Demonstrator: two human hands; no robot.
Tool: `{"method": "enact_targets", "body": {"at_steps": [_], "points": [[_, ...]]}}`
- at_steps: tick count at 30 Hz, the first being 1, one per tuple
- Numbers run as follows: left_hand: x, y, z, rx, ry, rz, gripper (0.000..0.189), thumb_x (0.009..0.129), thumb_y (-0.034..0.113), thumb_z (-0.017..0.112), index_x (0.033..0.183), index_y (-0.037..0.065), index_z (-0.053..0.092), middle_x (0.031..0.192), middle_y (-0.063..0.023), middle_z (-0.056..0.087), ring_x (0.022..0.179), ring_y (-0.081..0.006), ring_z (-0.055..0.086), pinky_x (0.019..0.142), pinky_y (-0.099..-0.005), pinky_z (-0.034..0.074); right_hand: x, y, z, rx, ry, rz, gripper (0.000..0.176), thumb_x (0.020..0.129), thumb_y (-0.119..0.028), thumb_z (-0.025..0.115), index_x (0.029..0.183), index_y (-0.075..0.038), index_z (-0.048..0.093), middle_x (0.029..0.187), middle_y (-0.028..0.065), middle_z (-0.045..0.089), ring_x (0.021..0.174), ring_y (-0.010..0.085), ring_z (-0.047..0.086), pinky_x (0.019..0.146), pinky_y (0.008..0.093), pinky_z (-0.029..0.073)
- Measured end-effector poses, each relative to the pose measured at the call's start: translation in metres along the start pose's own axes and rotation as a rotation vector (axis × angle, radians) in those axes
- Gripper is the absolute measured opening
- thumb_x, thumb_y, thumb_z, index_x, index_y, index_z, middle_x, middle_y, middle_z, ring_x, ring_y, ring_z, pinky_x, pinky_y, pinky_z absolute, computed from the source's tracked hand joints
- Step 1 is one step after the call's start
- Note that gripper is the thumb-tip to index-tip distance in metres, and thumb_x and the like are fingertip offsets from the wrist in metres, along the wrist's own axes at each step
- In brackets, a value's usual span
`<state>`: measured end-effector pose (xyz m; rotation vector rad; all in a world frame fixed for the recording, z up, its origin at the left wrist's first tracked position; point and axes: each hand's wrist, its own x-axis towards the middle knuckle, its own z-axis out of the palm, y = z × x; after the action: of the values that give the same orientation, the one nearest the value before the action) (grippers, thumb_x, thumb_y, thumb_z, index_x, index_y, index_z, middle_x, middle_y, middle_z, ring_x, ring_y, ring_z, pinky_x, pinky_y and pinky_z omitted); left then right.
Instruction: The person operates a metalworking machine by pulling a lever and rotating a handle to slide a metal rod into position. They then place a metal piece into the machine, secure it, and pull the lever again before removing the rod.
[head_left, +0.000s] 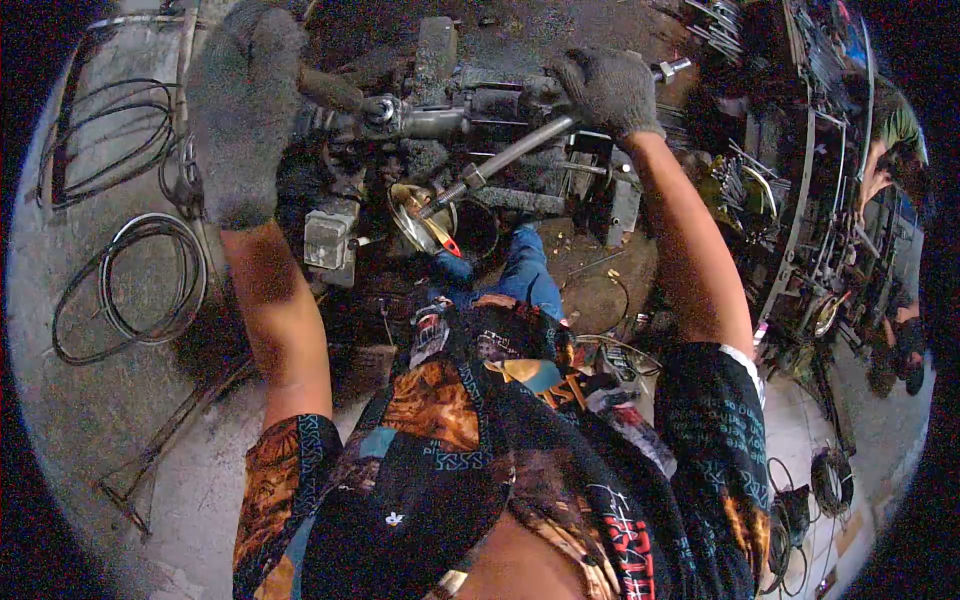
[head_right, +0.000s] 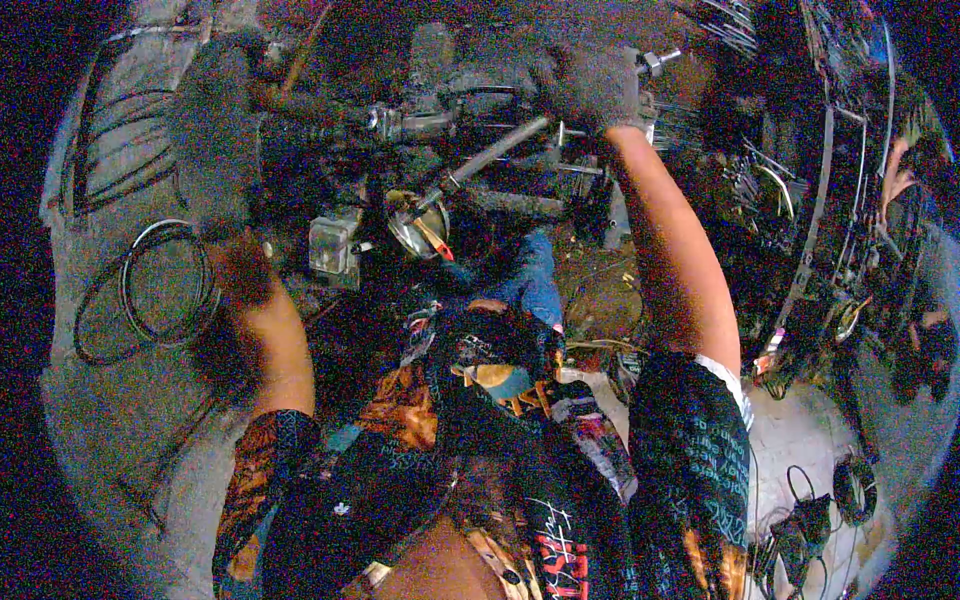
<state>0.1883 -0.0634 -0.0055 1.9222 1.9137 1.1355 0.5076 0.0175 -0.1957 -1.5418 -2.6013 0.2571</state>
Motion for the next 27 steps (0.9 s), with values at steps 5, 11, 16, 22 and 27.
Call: {"method": "enact_targets", "body": {"at_steps": [5,11,16,22,27], "points": [[0.001,0.001,0.0,-0.003,-0.007,-0.007,0.032,0.1,0.033,0.057,0.1,0.003,0.066,0.087,-0.0036,0.063,0.078,-0.0139,0.057,0.071,-0.0308,0.046,-0.004,-0.002,-0.002,0.049,0.057,-0.059,0.042,0.096,-0.051,0.051,0.102,-0.018,0.076,0.091,0.0147,0.074,0.082,0.0377,0.07,0.079,0.0485,0.053],[0.001,0.002,0.0,-0.011,-0.002,-0.011,0.032,0.1,0.033,0.057,0.1,0.003,0.066,0.088,-0.0037,0.063,0.079,-0.0139,0.057,0.071,-0.0309,0.047,-0.002,-0.007,-0.007,0.012,-0.06,-0.032,0.042,0.097,-0.05,0.049,0.104,-0.018,0.076,0.094,0.0138,0.074,0.085,0.0367,0.07,0.08,0.049,0.052],[0.0,0.003,-0.002,-0.017,0.002,-0.008,0.032,0.1,0.033,0.057,0.1,0.003,0.066,0.088,-0.0038,0.063,0.079,-0.014,0.057,0.072,-0.031,0.047,-0.001,0.001,0.008,-0.063,-0.002,-0.036,0.041,0.097,-0.049,0.05,0.104,-0.018,0.076,0.095,0.0137,0.074,0.087,0.0372,0.069,0.082,0.0494,0.051],[0.0,0.004,-0.002,-0.026,0.0,-0.005,0.032,0.1,0.033,0.057,0.1,0.003,0.066,0.088,-0.0038,0.063,0.08,-0.014,0.057,0.072,-0.0311,0.047,-0.003,-0.005,-0.004,0.024,-0.07,-0.014,0.04,0.096,-0.05,0.051,0.105,-0.019,0.075,0.095,0.0136,0.074,0.088,0.0367,0.069,0.081,0.0499,0.052],[0.001,0.005,-0.003,-0.036,-0.013,-0.021,0.032,0.1,0.033,0.057,0.1,0.003,0.066,0.088,-0.0039,0.063,0.081,-0.014,0.057,0.073,-0.0312,0.047,-0.002,0.0,0.003,0.01,-0.022,0.028,0.04,0.094,-0.05,0.053,0.102,-0.018,0.076,0.093,0.0154,0.073,0.085,0.0373,0.069,0.08,0.0501,0.053]]}}
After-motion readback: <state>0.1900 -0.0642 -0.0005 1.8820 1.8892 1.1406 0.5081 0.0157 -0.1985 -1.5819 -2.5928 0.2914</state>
